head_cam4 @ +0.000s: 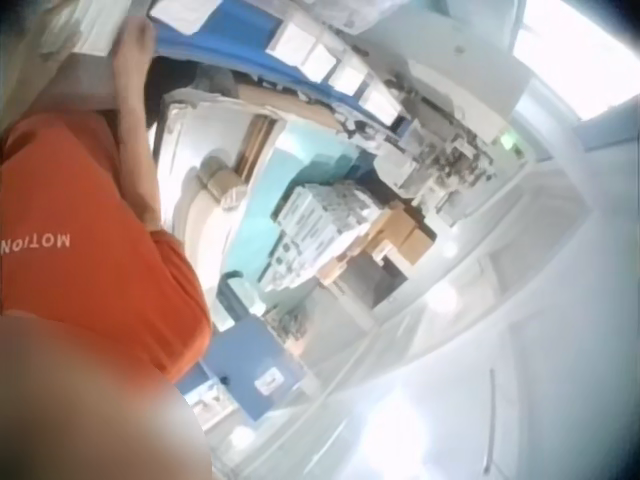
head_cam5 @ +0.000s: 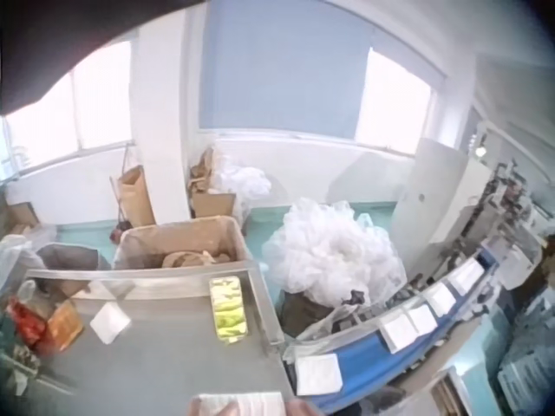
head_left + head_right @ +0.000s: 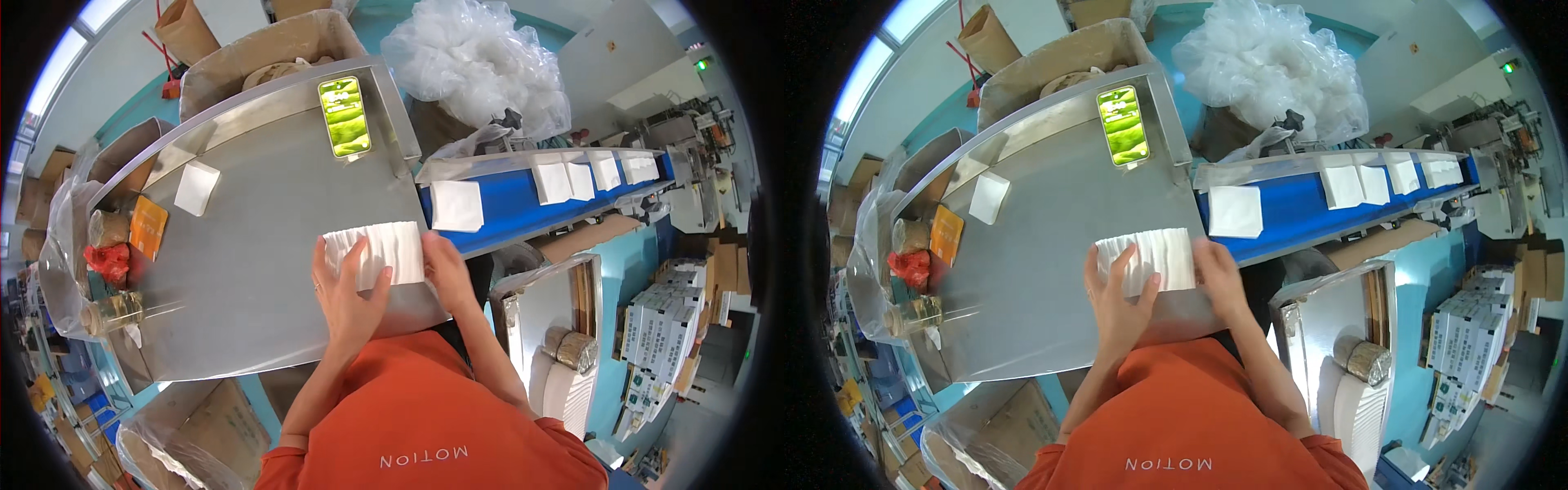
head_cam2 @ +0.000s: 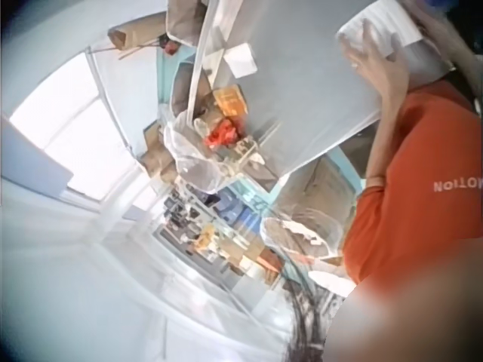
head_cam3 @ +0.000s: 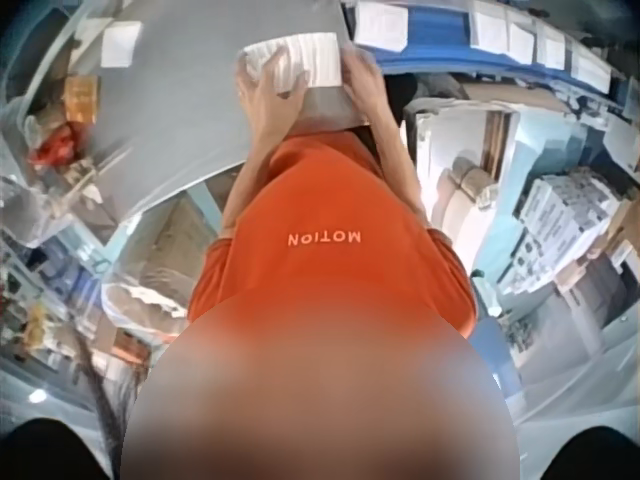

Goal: Arranging, inspecting, and placing small paper sheets on a production line conveyor belt.

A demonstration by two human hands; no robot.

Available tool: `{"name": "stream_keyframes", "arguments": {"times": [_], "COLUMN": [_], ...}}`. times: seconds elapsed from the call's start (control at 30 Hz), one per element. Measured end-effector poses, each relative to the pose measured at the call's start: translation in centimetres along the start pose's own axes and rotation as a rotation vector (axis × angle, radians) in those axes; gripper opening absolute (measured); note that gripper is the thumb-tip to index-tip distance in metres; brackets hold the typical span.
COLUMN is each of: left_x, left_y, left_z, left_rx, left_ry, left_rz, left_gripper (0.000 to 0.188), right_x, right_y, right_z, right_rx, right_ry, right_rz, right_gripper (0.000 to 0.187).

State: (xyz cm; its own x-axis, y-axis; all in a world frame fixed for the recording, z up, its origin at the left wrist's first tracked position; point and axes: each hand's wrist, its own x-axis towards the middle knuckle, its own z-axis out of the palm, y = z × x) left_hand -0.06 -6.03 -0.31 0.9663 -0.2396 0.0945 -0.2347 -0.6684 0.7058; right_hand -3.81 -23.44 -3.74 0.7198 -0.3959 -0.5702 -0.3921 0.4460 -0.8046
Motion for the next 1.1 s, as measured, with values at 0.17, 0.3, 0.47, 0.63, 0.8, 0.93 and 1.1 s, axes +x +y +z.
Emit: {"name": "stream_keyframes", "arguments": {"times": [0.17,0.3,0.47,0.63,0.8,0.93,1.1], "left_x": [0.3,0.4,0.3,0.2,0.4,0.8,1.7], "left_y": [0.9,1.1,0.5,0.7,0.5,0.0,-0.6], "left_z": [-0.3,-0.8,-0.4,0.0,0.0,0.0,-0.5], "left_rx": [-0.065,-0.014,-0.054,-0.174,-0.039,-0.169,-0.623], "left_ry": [0.004,0.043,-0.036,-0.083,0.022,0.025,-0.123], "left_rz": [-0.037,-0.099,-0.04,0.054,0.049,0.012,-0.383], "left_gripper": [0.066,0.062,0.061,0.063,0.071,0.071,0.086], "right_x": [-0.9,-1.2,0.8,-1.1,-0.4,0.9,-0.6], "right_y": [-0.5,0.1,0.8,-1.0,0.7,1.1,-0.6], "right_z": [2.6,-0.3,-1.4,1.8,-0.9,-1.4,3.1], "right_rx": [-0.145,0.038,0.2,-0.664,-0.189,0.348,-0.578], "right_ry": [-0.172,-0.276,0.079,-0.119,-0.239,0.026,-0.097], "right_rz": [-0.072,0.298,-0.032,-0.24,0.234,0.047,-0.448], "right_gripper": [0.041,0.034,0.031,0.045,0.037,0.041,0.043]}}
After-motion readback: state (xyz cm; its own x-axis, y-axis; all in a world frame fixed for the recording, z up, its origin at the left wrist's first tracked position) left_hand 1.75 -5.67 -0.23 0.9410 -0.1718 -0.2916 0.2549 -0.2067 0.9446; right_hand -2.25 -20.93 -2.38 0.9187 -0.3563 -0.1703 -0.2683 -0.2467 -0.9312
